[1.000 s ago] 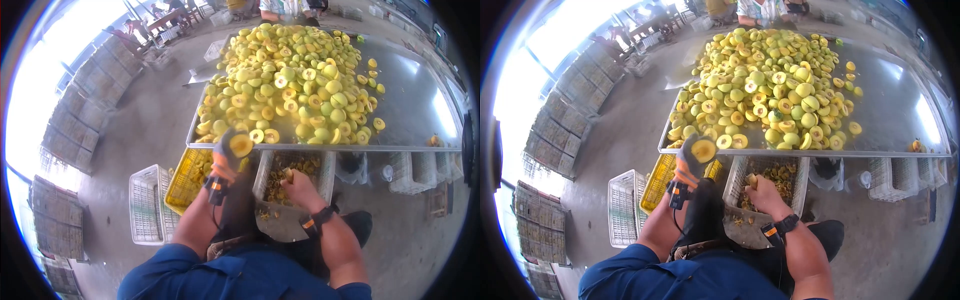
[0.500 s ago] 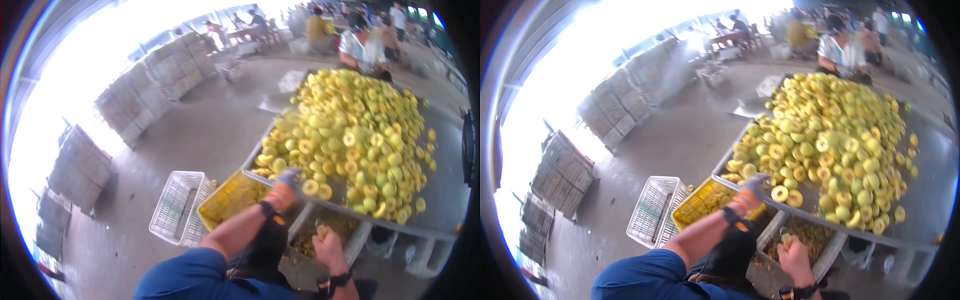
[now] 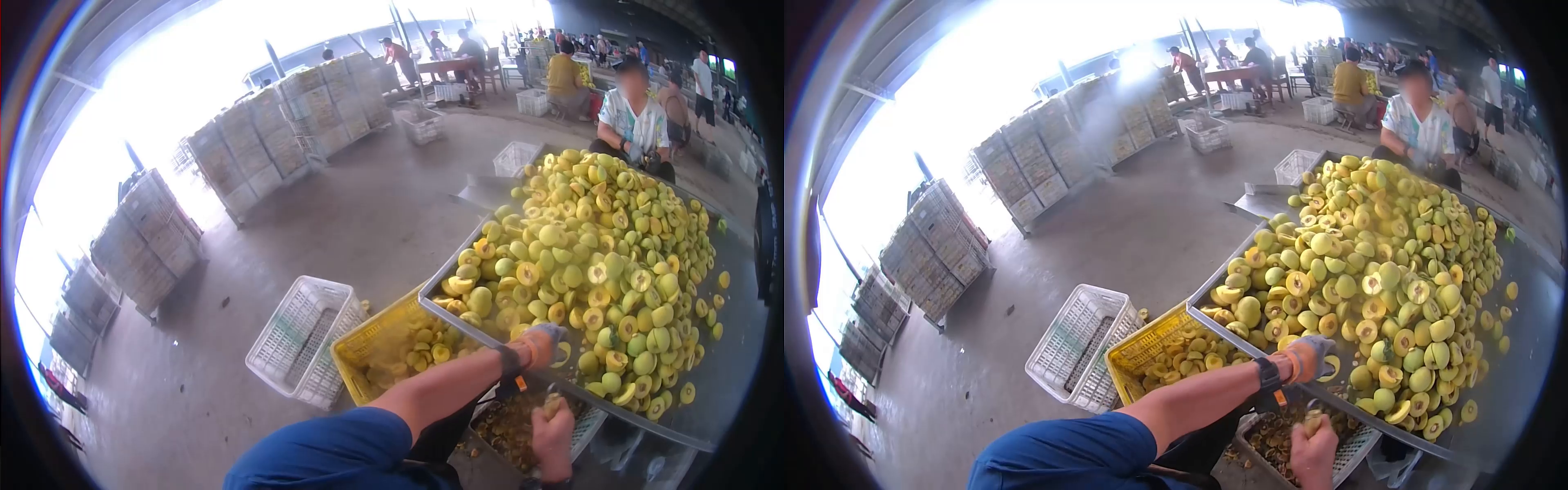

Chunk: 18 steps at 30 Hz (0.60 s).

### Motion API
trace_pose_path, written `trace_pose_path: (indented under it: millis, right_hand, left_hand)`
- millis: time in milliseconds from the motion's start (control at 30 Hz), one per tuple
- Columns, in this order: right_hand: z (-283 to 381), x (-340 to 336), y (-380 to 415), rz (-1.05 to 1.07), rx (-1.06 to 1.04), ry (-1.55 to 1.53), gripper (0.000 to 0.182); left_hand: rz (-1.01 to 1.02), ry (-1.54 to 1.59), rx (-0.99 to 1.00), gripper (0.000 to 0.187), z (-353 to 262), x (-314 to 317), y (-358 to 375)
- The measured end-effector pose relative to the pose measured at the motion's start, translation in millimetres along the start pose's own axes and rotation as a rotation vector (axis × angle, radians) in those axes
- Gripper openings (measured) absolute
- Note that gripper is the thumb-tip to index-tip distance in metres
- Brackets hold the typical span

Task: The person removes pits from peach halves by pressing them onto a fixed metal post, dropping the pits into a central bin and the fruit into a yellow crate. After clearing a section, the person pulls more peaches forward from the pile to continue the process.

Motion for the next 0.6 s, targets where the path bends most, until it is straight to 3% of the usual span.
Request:
trace_pose_path:
  millis: [33, 133, 167, 233, 300, 400, 467, 600]
  right_hand:
    - [-3.6, -1.3, -5.4, -0.043, 0.002, -0.046, 0.022]
    - [-10.4, -8.6, -14.0, -0.141, 0.015, -0.208, 0.021]
    - [-8.6, -11.4, -17.8, -0.148, 0.016, -0.283, 0.023]
    - [-8.0, -17.9, -16.7, -0.158, 0.111, -0.345, 0.032]
    - [-13.7, -14.0, -17.0, -0.197, 0.030, -0.471, 0.033]
    - [-20.1, -14.0, -16.9, -0.189, 0.057, -0.652, 0.029]
    - [-15.4, -14.0, -12.6, -0.146, 0.135, -0.793, 0.026]
    - [-5.6, -14.4, -7.8, -0.149, 0.213, -0.762, 0.023]
  left_hand:
    - [-0.044, 0.104, -0.031, 0.042, -10.7, -7.5, 6.3]
    - [-0.155, 0.353, 0.175, 0.041, -23.0, -0.2, 28.1]
    - [-0.060, 0.381, 0.151, 0.040, -43.9, -13.9, 38.1]
    - [-0.078, 0.394, 0.160, 0.041, -60.6, -17.9, 55.4]
    - [-0.113, 0.426, 0.228, 0.037, -62.8, -10.4, 59.5]
    - [-0.038, 0.797, 0.088, 0.032, -64.6, -7.5, 65.0]
    - [-0.141, 0.759, 0.132, 0.032, -59.4, 22.7, 58.1]
    - [-0.342, 0.776, 0.222, 0.030, -43.7, 81.8, 48.5]
Point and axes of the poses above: each hand's wrist, its own y-axis away from the middle knuckle, its own x-axis out of the palm, z = x × y, the point moved 1 cm from there along -y, towards the middle knuckle, and after that the axes turned 13 degrees about x, right-handed, at the moved point
